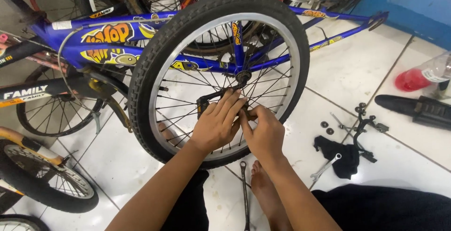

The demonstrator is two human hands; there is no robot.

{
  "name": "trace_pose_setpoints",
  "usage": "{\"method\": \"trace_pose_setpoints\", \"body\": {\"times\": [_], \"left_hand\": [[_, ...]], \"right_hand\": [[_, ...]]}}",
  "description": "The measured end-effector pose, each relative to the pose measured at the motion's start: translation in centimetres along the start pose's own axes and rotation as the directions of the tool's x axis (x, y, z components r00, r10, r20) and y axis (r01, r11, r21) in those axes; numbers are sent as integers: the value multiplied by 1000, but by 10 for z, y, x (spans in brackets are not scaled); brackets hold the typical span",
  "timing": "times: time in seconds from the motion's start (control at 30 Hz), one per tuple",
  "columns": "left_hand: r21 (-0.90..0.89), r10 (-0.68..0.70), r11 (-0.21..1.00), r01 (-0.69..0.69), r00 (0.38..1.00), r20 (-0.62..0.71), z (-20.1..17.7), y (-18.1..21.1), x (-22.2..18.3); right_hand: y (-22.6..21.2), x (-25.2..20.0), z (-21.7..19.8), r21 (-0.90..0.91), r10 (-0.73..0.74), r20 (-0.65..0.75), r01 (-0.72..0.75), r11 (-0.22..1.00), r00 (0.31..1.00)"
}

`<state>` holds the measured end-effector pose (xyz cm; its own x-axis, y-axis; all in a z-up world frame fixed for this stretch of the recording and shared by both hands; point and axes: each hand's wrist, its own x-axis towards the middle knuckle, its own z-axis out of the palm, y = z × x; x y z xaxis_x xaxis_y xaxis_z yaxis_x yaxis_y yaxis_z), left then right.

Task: Repairing a bicycle by removing the rear wheel, adjusting the axle components, and tightening the nuts using a wrench.

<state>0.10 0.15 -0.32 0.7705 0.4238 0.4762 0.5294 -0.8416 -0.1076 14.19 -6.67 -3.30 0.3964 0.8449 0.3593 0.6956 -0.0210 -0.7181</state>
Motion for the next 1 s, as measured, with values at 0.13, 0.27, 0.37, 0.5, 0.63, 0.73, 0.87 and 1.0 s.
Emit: {"method": "trace_pose_setpoints", "body": {"times": [0.13, 0.27, 0.37, 0.5, 0.63, 0.73, 0.87, 1.0], "left_hand": [[7, 4, 1000, -5, 1000, 1, 1, -3, -2], [-11, 5, 1000, -5, 1000, -6, 3, -3, -3], [-14, 7, 1000, -7, 1000, -4, 4, -2, -6], [13, 30, 999, -30, 999, 11, 3, -3, -7], [-47, 29, 998, -31, 999, -43, 3, -4, -4], [-84, 31, 996, -37, 997, -74, 0, -2, -2], [-145, -18, 989, 4, 995, -95, 2, -1, 0], [-155, -57, 987, 38, 992, -116, 0, 3, 3]], "right_hand": [[-9, 5, -2, 7, 20, 36, -20, 1000, 999], [-8, 4, -4, -2, 41, 86, -41, 999, 995], [-12, 3, -10, 33, 98, 154, -104, 994, 983], [-3, -8, -13, 101, 177, 219, -203, 974, 960], [-7, -9, -15, 202, 119, 210, -162, 966, 971], [-5, -9, -13, 163, 59, 161, -86, 983, 985], [-2, -4, -13, 113, 33, 182, -54, 992, 983], [-2, -4, -11, 173, 79, 225, -119, 978, 971]]}}
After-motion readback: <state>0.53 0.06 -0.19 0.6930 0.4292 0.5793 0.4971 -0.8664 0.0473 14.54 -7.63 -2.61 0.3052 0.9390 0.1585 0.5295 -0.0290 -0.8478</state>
